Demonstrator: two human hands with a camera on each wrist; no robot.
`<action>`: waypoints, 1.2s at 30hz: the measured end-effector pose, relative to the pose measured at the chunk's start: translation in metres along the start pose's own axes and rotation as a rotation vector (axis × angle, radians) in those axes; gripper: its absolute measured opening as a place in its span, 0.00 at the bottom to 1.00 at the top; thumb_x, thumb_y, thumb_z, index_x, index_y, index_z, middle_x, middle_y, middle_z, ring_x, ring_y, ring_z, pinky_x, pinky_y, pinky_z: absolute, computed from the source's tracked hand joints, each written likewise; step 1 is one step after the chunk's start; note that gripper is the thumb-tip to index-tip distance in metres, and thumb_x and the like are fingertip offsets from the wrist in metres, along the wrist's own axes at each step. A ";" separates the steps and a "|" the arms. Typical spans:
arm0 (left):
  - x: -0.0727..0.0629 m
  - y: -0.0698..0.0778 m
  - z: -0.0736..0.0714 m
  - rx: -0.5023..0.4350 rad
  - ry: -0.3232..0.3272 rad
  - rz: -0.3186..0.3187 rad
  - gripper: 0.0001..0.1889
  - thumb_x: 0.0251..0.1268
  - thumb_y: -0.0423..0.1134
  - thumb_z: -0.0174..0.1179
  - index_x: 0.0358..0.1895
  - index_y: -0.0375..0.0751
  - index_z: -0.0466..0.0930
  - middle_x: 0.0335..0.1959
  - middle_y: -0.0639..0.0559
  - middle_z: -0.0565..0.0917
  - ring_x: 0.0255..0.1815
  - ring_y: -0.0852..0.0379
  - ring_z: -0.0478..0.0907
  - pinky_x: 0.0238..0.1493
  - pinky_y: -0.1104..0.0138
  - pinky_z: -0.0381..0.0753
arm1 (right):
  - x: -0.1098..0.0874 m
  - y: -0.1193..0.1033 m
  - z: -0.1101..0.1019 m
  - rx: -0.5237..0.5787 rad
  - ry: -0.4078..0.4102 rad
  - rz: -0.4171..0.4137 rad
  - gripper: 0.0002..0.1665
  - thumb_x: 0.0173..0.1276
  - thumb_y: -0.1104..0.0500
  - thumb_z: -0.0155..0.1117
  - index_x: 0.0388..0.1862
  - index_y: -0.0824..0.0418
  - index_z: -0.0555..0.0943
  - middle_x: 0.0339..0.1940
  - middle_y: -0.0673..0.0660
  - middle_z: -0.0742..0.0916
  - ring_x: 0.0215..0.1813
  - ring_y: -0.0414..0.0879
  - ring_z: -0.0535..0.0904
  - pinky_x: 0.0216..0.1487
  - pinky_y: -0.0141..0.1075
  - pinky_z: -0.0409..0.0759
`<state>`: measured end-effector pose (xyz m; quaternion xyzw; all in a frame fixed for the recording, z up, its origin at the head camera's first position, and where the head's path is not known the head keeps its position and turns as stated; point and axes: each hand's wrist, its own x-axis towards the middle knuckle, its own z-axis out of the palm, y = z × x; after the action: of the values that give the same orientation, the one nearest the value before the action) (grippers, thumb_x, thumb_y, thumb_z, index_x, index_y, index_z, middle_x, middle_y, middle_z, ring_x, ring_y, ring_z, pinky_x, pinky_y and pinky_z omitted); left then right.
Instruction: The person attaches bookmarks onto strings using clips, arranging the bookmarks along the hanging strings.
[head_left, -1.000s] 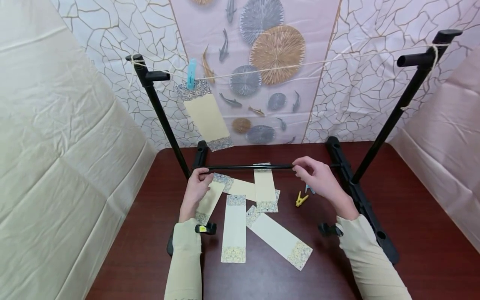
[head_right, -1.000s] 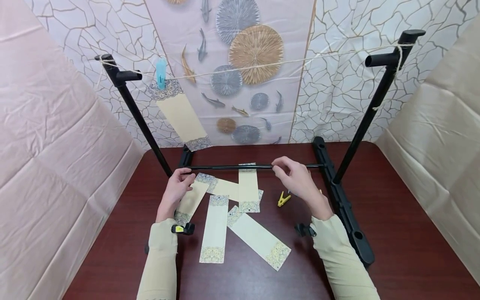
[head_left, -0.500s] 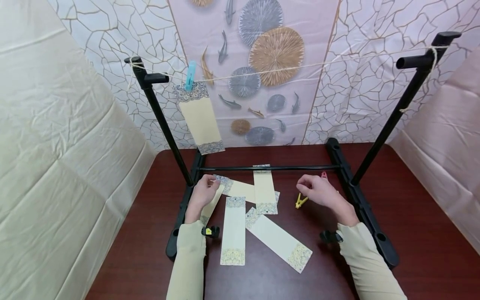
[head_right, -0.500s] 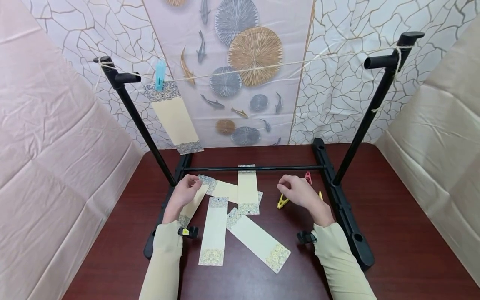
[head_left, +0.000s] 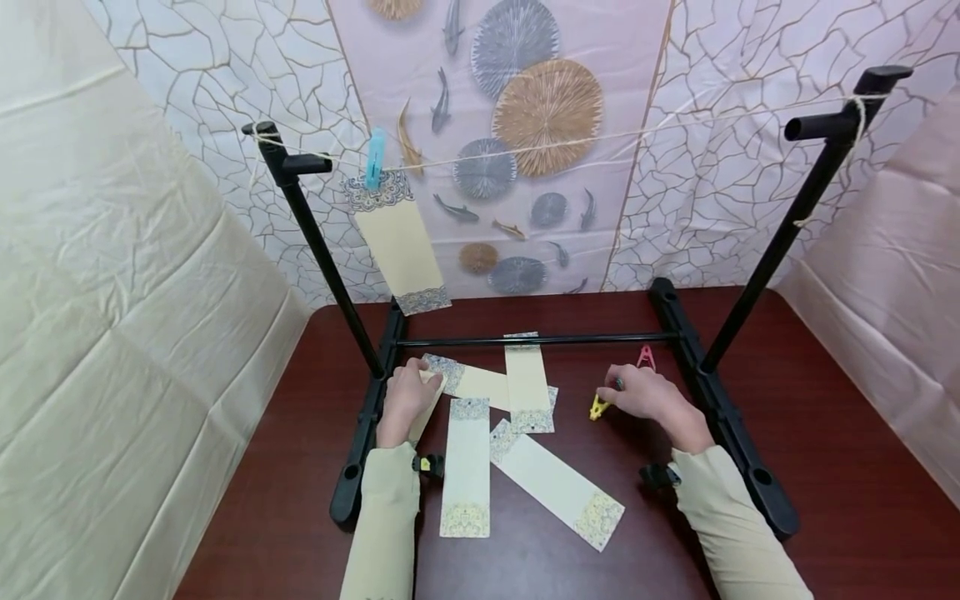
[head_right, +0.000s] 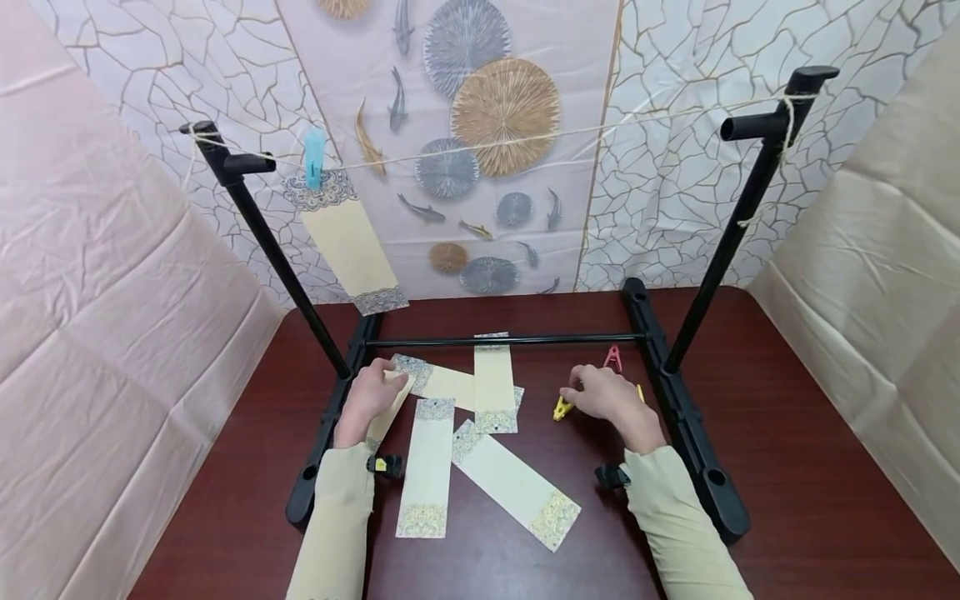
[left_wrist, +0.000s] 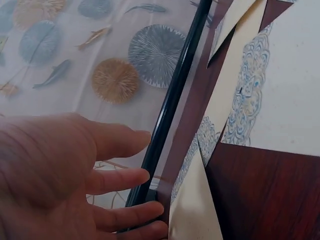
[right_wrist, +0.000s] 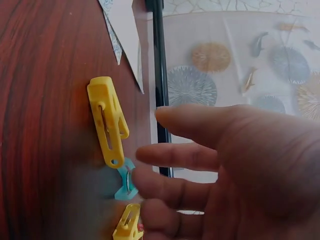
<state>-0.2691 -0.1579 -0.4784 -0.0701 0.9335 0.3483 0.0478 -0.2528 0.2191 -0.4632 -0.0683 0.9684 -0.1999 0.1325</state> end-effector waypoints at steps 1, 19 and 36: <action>0.000 0.000 0.001 0.005 0.000 -0.007 0.24 0.73 0.50 0.54 0.65 0.40 0.69 0.63 0.34 0.70 0.62 0.35 0.67 0.59 0.46 0.71 | 0.000 0.000 0.000 -0.009 -0.017 0.016 0.18 0.71 0.45 0.58 0.47 0.57 0.80 0.21 0.53 0.78 0.24 0.47 0.73 0.26 0.39 0.68; -0.004 0.001 0.005 0.177 -0.011 -0.006 0.30 0.65 0.46 0.63 0.67 0.40 0.67 0.57 0.33 0.71 0.55 0.34 0.67 0.54 0.44 0.70 | 0.002 -0.002 0.011 0.020 -0.086 0.038 0.19 0.69 0.43 0.62 0.30 0.57 0.79 0.16 0.52 0.78 0.19 0.45 0.74 0.21 0.37 0.72; -0.009 -0.002 0.006 0.244 -0.029 -0.066 0.36 0.60 0.48 0.68 0.67 0.34 0.64 0.57 0.29 0.71 0.56 0.32 0.71 0.51 0.44 0.74 | 0.002 -0.003 0.011 -0.023 -0.143 0.039 0.15 0.69 0.49 0.64 0.27 0.56 0.77 0.22 0.54 0.82 0.23 0.47 0.75 0.25 0.37 0.73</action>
<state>-0.2599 -0.1546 -0.4827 -0.0896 0.9654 0.2313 0.0808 -0.2517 0.2116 -0.4722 -0.0649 0.9599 -0.1806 0.2044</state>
